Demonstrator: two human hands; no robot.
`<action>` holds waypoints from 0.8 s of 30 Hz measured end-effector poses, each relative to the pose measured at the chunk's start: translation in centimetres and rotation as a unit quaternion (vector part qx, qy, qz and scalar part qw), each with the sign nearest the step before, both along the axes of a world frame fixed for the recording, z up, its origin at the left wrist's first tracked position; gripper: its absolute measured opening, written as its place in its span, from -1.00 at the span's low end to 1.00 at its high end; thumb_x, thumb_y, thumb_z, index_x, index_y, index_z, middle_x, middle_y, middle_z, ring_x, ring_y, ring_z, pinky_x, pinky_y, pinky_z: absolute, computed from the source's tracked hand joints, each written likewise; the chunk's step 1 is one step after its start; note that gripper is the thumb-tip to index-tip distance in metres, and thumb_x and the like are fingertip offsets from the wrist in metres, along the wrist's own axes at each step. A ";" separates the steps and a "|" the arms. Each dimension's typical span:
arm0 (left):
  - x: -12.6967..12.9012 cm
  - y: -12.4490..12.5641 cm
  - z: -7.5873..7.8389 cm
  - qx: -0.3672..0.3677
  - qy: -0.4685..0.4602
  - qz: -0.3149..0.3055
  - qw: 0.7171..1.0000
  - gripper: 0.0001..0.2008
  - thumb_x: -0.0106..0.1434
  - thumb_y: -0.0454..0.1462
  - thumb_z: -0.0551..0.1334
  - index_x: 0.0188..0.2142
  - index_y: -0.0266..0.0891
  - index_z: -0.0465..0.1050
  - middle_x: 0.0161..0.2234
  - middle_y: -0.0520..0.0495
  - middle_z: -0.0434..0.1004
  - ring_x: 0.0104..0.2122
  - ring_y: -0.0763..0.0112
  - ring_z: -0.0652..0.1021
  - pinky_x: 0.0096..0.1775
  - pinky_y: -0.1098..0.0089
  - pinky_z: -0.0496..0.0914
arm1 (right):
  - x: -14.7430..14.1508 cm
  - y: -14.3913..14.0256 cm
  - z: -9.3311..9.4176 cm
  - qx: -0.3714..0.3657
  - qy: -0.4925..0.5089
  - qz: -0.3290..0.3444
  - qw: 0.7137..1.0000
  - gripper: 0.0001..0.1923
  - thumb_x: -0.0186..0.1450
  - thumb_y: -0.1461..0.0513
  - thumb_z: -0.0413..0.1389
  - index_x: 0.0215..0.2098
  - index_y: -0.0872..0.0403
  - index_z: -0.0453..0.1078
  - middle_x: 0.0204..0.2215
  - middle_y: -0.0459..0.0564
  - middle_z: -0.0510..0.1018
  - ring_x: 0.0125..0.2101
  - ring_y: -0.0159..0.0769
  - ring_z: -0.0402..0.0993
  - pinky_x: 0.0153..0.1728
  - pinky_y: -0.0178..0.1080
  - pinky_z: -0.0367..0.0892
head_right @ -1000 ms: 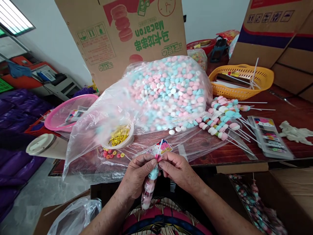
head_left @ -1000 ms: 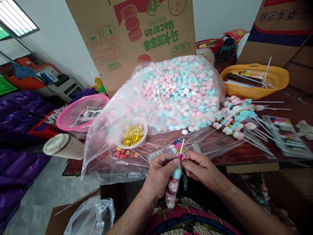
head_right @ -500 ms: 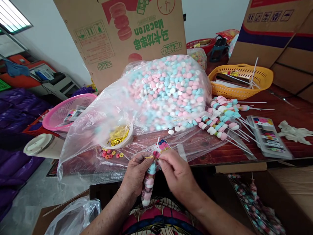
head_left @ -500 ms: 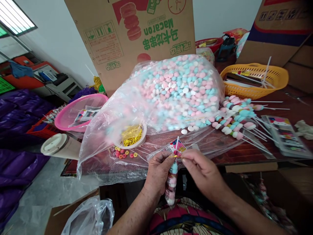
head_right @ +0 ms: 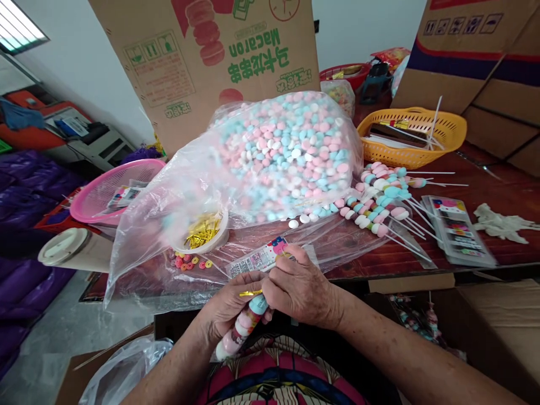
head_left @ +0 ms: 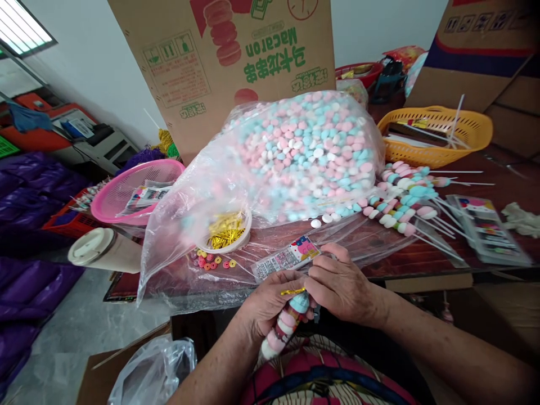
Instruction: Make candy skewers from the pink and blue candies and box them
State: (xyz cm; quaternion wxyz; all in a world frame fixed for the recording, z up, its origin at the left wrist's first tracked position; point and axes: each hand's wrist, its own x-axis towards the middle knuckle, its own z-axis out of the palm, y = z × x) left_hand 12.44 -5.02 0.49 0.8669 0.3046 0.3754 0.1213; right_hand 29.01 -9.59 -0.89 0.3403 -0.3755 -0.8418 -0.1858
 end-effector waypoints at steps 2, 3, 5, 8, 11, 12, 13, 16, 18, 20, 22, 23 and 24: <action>-0.4 0.7 0.5 0.021 0.013 -0.031 0.999 -0.61 -0.17 -0.12 0.47 -0.46 -0.34 0.41 -0.59 -0.02 0.48 -0.64 0.53 0.48 -0.58 0.57 0.36 | -0.2 0.2 0.0 -0.030 0.017 -0.017 0.999 -0.81 0.28 0.38 -0.08 -0.41 0.09 0.31 -0.62 -0.13 0.37 -0.47 -0.33 0.22 -0.08 -0.05 0.13; -0.6 1.1 0.7 0.034 0.025 -0.053 0.998 -0.60 -0.17 -0.12 0.46 -0.44 -0.33 0.42 -0.58 -0.01 0.48 -0.64 0.55 0.47 -0.59 0.58 0.34 | -0.3 0.2 0.0 -0.047 0.023 -0.029 0.998 -0.81 0.28 0.37 -0.08 -0.43 0.09 0.30 -0.62 -0.12 0.35 -0.47 -0.33 0.20 -0.11 -0.07 0.12; -0.7 1.9 1.2 0.074 0.073 -0.123 0.987 -0.61 -0.11 -0.09 0.42 -0.39 -0.30 0.42 -0.60 0.06 0.42 -0.70 0.61 0.37 -0.65 0.59 0.24 | -0.6 0.1 -0.2 -0.077 0.025 -0.058 0.995 -0.80 0.27 0.38 -0.07 -0.46 0.10 0.30 -0.62 -0.10 0.36 -0.47 -0.30 0.21 -0.16 -0.10 0.09; -0.1 2.4 1.4 0.295 0.173 -0.185 0.922 -0.81 0.06 -0.18 0.30 -0.40 -0.26 0.44 -0.61 0.10 0.36 -0.66 0.59 0.31 -0.58 0.53 0.23 | -1.2 0.1 -0.6 -0.120 0.032 -0.124 0.984 -0.79 0.20 0.43 -0.07 -0.51 0.10 0.29 -0.61 -0.05 0.40 -0.47 -0.27 0.24 -0.27 -0.15 0.03; 1.1 2.1 0.9 0.582 0.229 -0.141 0.768 -0.93 0.09 -0.35 0.20 -0.49 -0.24 0.46 -0.50 0.01 0.45 -0.44 0.42 0.41 -0.33 0.42 0.30 | -1.7 0.6 -0.7 -0.205 0.049 -0.221 0.952 -0.83 0.15 0.43 -0.06 -0.49 0.10 0.30 -0.61 -0.02 0.42 -0.53 -0.26 0.25 -0.40 -0.19 -0.03; 1.4 1.9 0.7 0.637 0.235 -0.123 0.724 -0.90 0.08 -0.38 0.19 -0.51 -0.23 0.46 -0.49 -0.02 0.47 -0.40 0.39 0.42 -0.28 0.38 0.29 | -1.7 0.8 -0.4 -0.237 0.050 -0.249 0.938 -0.83 0.15 0.42 -0.06 -0.46 0.10 0.31 -0.63 -0.02 0.42 -0.55 -0.26 0.25 -0.43 -0.20 -0.05; 1.7 1.7 0.4 0.669 0.237 -0.108 0.696 -0.88 0.07 -0.39 0.19 -0.53 -0.22 0.46 -0.49 -0.03 0.47 -0.39 0.36 0.42 -0.25 0.35 0.27 | -1.5 1.1 0.0 -0.259 0.048 -0.269 0.926 -0.84 0.15 0.42 -0.06 -0.45 0.10 0.31 -0.64 -0.02 0.42 -0.56 -0.26 0.26 -0.45 -0.20 -0.06; 2.2 1.3 -0.3 0.664 0.215 -0.030 0.715 -0.87 0.06 -0.38 0.21 -0.57 -0.19 0.47 -0.53 -0.03 0.47 -0.42 0.35 0.43 -0.25 0.35 0.27 | -0.1 1.2 2.0 -0.216 0.062 -0.267 0.937 -0.83 0.17 0.39 -0.08 -0.47 0.09 0.30 -0.57 0.05 0.46 -0.47 -0.19 0.33 -0.40 -0.18 0.02; 2.3 1.2 -0.6 0.569 0.199 0.046 0.797 -0.89 0.05 -0.33 0.23 -0.57 -0.20 0.49 -0.58 0.00 0.43 -0.50 0.40 0.42 -0.35 0.41 0.28 | 1.1 0.6 3.5 -0.135 0.141 -0.251 0.948 -0.84 0.21 0.34 -0.08 -0.45 0.07 0.30 -0.45 0.09 0.49 -0.37 -0.14 0.36 -0.32 -0.14 0.10; 2.5 1.1 -0.7 0.415 0.185 0.098 0.885 -0.88 0.04 -0.25 0.25 -0.56 -0.22 0.48 -0.67 0.06 0.35 -0.64 0.48 0.35 -0.53 0.47 0.23 | 1.5 -0.2 4.3 -0.145 0.270 -0.227 0.924 -0.86 0.26 0.29 -0.07 -0.40 0.05 0.30 -0.45 0.02 0.48 -0.41 -0.21 0.36 -0.36 -0.18 0.17; 2.7 0.9 -0.6 0.274 0.170 0.107 0.940 -0.84 0.02 -0.18 0.26 -0.53 -0.23 0.47 -0.75 0.11 0.27 -0.76 0.53 0.25 -0.66 0.50 0.11 | 0.9 -0.9 4.0 -0.270 0.389 -0.178 0.862 -0.84 0.28 0.24 -0.07 -0.43 0.04 0.29 -0.58 -0.09 0.40 -0.56 -0.34 0.29 -0.50 -0.27 0.18; 2.8 0.8 -0.6 0.231 0.162 0.107 0.953 -0.82 0.01 -0.16 0.26 -0.50 -0.24 0.47 -0.77 0.13 0.25 -0.79 0.55 0.22 -0.70 0.51 0.06 | 0.3 -1.1 3.5 -0.344 0.430 -0.149 0.821 -0.81 0.28 0.22 -0.07 -0.46 0.04 0.27 -0.63 -0.13 0.35 -0.61 -0.38 0.24 -0.57 -0.31 0.15; 2.8 0.6 -0.6 0.210 0.155 0.109 0.959 -0.80 0.00 -0.15 0.27 -0.47 -0.25 0.49 -0.77 0.13 0.26 -0.81 0.56 0.21 -0.72 0.52 0.04 | -0.3 -1.2 2.9 -0.405 0.460 -0.127 0.780 -0.79 0.28 0.19 -0.07 -0.50 0.04 0.25 -0.66 -0.15 0.32 -0.64 -0.40 0.20 -0.61 -0.33 0.12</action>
